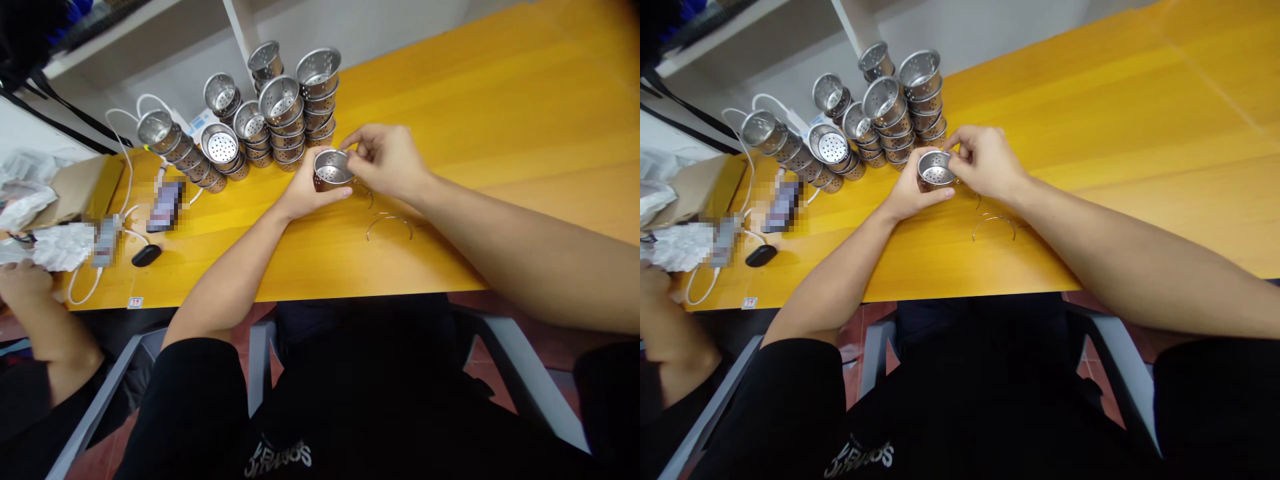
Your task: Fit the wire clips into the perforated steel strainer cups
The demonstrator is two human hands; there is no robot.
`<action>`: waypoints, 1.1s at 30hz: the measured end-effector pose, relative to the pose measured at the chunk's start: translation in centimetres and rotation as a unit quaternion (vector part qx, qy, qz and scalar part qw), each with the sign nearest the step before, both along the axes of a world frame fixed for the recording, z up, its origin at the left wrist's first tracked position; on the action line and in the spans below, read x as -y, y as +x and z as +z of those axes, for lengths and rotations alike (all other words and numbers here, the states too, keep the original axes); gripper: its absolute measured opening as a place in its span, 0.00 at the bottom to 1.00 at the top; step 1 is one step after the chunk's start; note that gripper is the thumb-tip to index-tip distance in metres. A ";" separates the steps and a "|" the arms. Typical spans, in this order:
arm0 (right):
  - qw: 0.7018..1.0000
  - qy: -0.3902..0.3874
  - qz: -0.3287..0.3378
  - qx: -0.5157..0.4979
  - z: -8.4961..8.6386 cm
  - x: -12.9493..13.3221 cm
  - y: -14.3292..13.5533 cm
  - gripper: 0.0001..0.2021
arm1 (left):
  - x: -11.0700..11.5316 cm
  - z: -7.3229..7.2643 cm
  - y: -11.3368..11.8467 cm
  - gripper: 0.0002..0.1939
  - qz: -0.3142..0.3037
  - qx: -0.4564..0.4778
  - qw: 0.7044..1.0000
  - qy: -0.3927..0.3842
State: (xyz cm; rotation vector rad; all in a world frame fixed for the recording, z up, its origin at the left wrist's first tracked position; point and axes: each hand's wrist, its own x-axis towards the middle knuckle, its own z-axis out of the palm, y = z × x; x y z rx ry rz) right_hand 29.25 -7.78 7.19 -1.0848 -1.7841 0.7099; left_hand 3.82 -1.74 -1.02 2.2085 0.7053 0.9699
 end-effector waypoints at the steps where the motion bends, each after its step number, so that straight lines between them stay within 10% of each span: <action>1: 1.000 -0.003 -0.004 0.003 0.3 0.2 -0.2 0.20 | 0.0 0.0 0.1 0.60 -0.005 0.002 1.000 0.001; 12: 0.999 0.017 -0.006 -0.051 -0.6 -0.6 -1.6 0.21 | 1.8 2.4 1.2 0.58 0.040 0.000 0.997 -0.063; 18: 0.988 -0.039 0.139 -0.061 1.8 0.1 -0.1 0.32 | 1.8 4.2 0.2 0.53 0.016 -0.006 0.992 -0.124; 33: 0.982 -0.088 0.139 -0.092 -0.6 -1.2 0.0 0.37 | 0.7 3.1 -0.2 0.55 -0.001 -0.034 0.997 -0.076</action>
